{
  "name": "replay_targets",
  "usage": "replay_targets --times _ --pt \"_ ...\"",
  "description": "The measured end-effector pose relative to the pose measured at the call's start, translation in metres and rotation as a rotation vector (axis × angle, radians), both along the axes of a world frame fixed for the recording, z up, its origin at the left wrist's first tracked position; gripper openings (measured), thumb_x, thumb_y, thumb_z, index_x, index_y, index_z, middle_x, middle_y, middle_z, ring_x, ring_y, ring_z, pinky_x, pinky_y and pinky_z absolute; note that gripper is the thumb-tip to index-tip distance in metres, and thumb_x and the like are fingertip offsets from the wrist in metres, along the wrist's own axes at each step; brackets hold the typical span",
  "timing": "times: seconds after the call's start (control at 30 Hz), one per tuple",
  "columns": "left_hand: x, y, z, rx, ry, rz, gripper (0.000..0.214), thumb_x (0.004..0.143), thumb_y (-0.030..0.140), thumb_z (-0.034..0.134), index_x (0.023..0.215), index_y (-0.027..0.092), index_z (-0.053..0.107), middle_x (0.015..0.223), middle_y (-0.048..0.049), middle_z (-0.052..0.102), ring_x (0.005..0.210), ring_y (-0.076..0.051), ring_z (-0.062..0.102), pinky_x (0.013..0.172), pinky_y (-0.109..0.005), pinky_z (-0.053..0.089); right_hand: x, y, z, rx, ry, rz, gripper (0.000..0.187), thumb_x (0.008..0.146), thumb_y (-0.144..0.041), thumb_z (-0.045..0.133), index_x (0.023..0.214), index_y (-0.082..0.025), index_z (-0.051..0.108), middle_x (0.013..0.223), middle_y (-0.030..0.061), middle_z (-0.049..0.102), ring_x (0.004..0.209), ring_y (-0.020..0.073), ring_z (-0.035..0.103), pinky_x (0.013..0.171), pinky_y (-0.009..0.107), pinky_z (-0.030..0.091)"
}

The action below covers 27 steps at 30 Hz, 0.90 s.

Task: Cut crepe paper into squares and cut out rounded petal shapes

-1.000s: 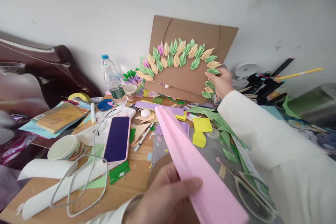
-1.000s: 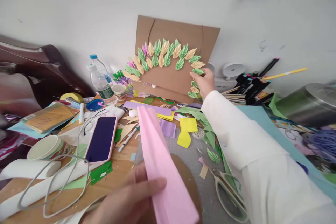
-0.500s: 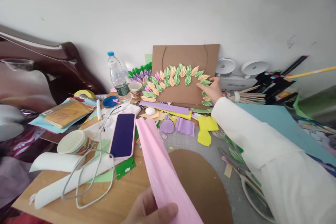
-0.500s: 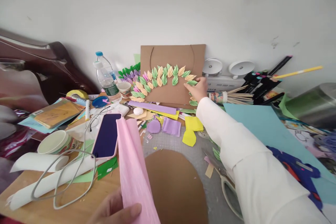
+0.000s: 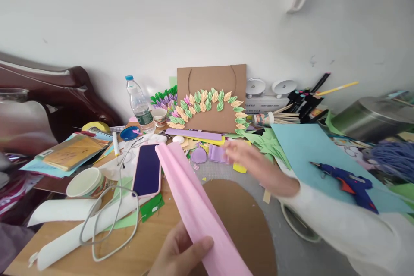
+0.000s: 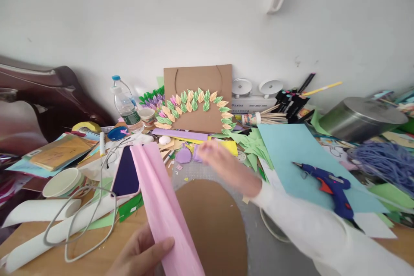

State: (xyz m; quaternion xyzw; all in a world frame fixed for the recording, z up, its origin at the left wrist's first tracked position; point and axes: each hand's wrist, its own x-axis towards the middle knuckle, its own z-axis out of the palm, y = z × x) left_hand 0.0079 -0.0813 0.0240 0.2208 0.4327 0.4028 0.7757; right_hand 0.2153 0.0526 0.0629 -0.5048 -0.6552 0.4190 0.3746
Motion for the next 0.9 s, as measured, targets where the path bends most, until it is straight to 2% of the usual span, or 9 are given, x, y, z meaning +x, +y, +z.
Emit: replay_targets --times 0.07,0.17,0.23,0.37,0.5,0.6,0.7,0.8,0.9 --pt "0.005 -0.003 0.002 0.040 -0.002 -0.082 0.035 0.070 0.033 0.084 0.097 0.014 0.073 0.088 -0.0088 0.076 0.083 -0.023 0.070 0.077 -0.031 0.053 -0.007 -0.053 -0.003 -0.142 0.017 0.177 0.030 0.088 -0.049 0.056 0.098 -0.024 0.071 0.090 0.0054 0.074 0.081 0.0250 0.071 0.074 0.039 0.058" --pt "0.012 -0.011 0.006 0.091 -0.019 -0.207 0.036 0.071 0.030 0.083 0.102 0.015 0.073 0.098 -0.0092 0.075 0.092 -0.025 0.069 0.085 -0.034 0.051 -0.012 -0.105 -0.008 -0.370 0.221 0.344 0.029 0.088 -0.045 0.059 0.108 -0.025 0.068 0.104 0.0056 0.072 0.099 0.0263 0.068 0.085 0.038 0.055" --pt "0.015 -0.016 0.008 0.115 -0.036 -0.226 0.039 0.073 0.030 0.081 0.108 0.017 0.072 0.107 -0.0098 0.073 0.101 -0.028 0.067 0.092 -0.038 0.049 -0.014 -0.122 -0.013 -0.360 0.287 0.267 0.024 0.086 -0.042 0.061 0.101 -0.023 0.067 0.098 0.0049 0.071 0.094 0.0253 0.066 0.082 0.036 0.054" --pt "0.018 -0.029 0.004 0.251 -0.023 -0.088 0.050 0.075 0.036 0.079 0.121 0.023 0.064 0.124 -0.0098 0.065 0.117 -0.029 0.058 0.102 -0.041 0.043 -0.023 -0.142 -0.029 -0.242 0.271 0.060 0.020 0.085 -0.040 0.063 0.087 -0.021 0.063 0.083 0.0021 0.065 0.078 0.0201 0.061 0.071 0.031 0.050" --pt "0.017 -0.041 -0.007 0.304 0.118 -0.006 0.050 0.073 0.046 0.078 0.114 0.020 0.065 0.107 -0.0098 0.071 0.098 -0.026 0.065 0.086 -0.035 0.051 -0.037 -0.165 -0.046 -0.271 0.284 0.037 0.028 0.079 -0.040 0.071 0.069 -0.021 0.054 0.069 -0.0023 0.056 0.065 0.0152 0.053 0.059 0.026 0.043" --pt "0.015 -0.048 -0.013 0.138 0.286 0.089 0.039 0.075 0.045 0.077 0.097 0.014 0.069 0.091 -0.0094 0.073 0.081 -0.022 0.066 0.072 -0.029 0.053 -0.036 -0.180 -0.058 -0.350 0.409 0.040 0.026 0.082 -0.044 0.067 0.077 -0.021 0.057 0.075 -0.0015 0.059 0.070 0.0165 0.056 0.063 0.026 0.046" --pt "0.010 -0.050 -0.014 0.007 0.269 0.146 0.036 0.076 0.044 0.076 0.091 0.012 0.072 0.086 -0.0096 0.074 0.080 -0.022 0.067 0.071 -0.028 0.054 -0.027 -0.185 -0.071 -0.383 0.465 -0.079 0.025 0.088 -0.049 0.059 0.091 -0.024 0.057 0.083 0.0008 0.063 0.078 0.0197 0.062 0.068 0.029 0.051" --pt "0.005 -0.051 -0.013 0.006 0.251 0.173 0.036 0.074 0.044 0.077 0.094 0.014 0.073 0.087 -0.0080 0.074 0.082 -0.021 0.066 0.073 -0.027 0.054 -0.026 -0.189 -0.083 -0.270 0.428 -0.273 0.026 0.086 -0.046 0.062 0.102 -0.027 0.054 0.101 0.0051 0.066 0.097 0.0234 0.063 0.084 0.034 0.053" --pt "0.003 -0.053 -0.014 0.048 0.271 0.155 0.036 0.075 0.044 0.076 0.096 0.015 0.073 0.088 -0.0074 0.074 0.084 -0.022 0.066 0.074 -0.028 0.053 -0.038 -0.197 -0.086 -0.245 0.499 -0.272 0.042 0.082 -0.047 0.067 0.116 -0.029 0.051 0.120 0.0091 0.062 0.110 0.0256 0.061 0.096 0.040 0.050"
